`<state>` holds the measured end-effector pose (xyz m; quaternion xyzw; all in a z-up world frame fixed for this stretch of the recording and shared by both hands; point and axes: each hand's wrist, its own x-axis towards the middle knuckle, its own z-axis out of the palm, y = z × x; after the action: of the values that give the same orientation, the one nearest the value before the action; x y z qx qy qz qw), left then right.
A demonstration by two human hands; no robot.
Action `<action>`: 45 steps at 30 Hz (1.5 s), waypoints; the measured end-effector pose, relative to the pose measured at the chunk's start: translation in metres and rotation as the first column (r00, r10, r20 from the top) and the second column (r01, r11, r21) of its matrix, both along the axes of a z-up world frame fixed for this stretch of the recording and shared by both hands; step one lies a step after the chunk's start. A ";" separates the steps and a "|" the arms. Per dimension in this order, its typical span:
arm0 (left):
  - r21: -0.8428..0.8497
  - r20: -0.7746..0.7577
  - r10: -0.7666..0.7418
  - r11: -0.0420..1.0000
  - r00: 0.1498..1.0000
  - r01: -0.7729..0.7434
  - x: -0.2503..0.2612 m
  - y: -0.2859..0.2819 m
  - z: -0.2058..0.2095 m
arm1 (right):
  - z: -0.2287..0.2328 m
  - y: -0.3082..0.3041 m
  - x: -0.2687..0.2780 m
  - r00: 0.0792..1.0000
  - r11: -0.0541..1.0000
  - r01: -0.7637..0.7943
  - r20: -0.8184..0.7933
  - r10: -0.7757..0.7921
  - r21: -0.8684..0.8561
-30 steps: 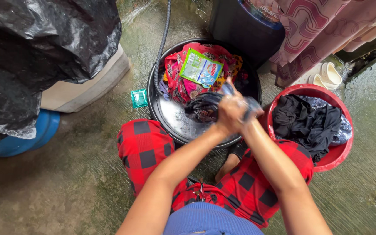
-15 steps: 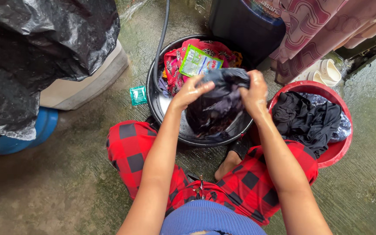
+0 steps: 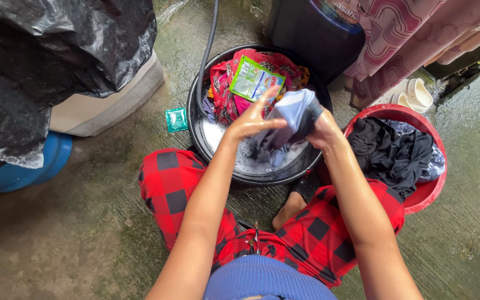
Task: The person washes clothes by hand in a basin, rubbing soapy garments together and swirling them in soapy water.
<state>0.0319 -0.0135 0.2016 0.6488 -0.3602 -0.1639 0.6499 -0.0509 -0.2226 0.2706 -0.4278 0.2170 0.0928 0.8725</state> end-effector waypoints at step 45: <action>-0.022 -0.361 -0.181 0.982 0.915 0.186 0.010 0.021 -0.025 | -0.033 0.020 0.010 0.985 0.953 -0.165 -0.086 0.148 -0.253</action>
<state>0.0419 0.0076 0.1761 0.5751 -0.2928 -0.3428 0.6826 -0.0411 -0.2026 0.2375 -0.5508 0.2214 0.1465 0.7913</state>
